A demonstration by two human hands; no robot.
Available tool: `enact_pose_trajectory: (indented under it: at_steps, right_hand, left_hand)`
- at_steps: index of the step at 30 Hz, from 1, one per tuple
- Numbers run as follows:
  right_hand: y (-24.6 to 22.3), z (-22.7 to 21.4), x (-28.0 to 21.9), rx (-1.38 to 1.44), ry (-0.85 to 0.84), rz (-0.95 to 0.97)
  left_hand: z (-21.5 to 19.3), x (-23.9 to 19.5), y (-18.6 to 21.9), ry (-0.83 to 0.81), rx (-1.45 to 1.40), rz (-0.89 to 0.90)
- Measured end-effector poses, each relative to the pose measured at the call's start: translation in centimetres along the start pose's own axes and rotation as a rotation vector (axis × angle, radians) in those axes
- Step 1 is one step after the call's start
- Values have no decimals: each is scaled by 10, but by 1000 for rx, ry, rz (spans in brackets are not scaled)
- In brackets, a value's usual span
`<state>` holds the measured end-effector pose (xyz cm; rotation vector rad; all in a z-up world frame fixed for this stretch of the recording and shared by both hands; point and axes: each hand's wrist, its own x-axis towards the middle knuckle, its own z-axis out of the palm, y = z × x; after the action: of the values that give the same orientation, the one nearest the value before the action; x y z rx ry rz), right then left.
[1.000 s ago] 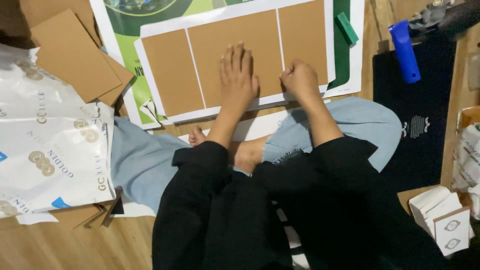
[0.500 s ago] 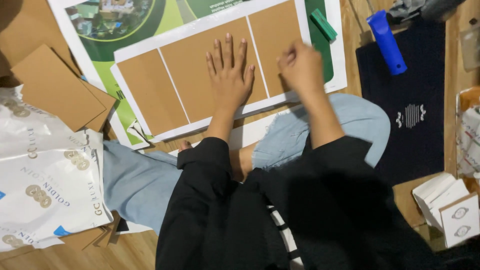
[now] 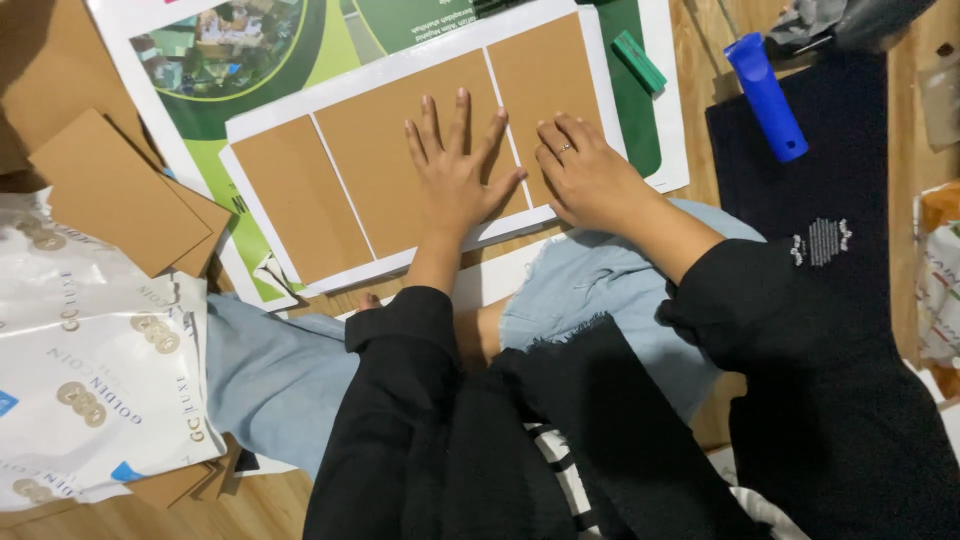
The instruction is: The person sits on the floor and uses a blue roller to apply adhesive to a white sheet of paper. They then pick up brown cardboard pieces and press them onto the adhesive-covered surface, smoothing them down with their hands to secure the bond.
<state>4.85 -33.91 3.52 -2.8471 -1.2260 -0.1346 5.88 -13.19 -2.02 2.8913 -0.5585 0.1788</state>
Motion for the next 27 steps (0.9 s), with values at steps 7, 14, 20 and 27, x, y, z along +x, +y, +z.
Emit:
enact_pose_trajectory:
  at_steps: [7,14,20,27]
  right_hand:
    - [-5,13,-1,-195,-6,-10]
    - [-3,17,-2,-139,26,-21]
    - [-3,18,-1,-64,45,-8]
    - [-2,19,-2,-44,54,-2]
  left_hand:
    - [-1,0,1,29,15,20]
    - [-4,0,0,-20,50,32]
    - [-5,0,0,-26,57,35]
    - [-4,0,0,-26,56,29]
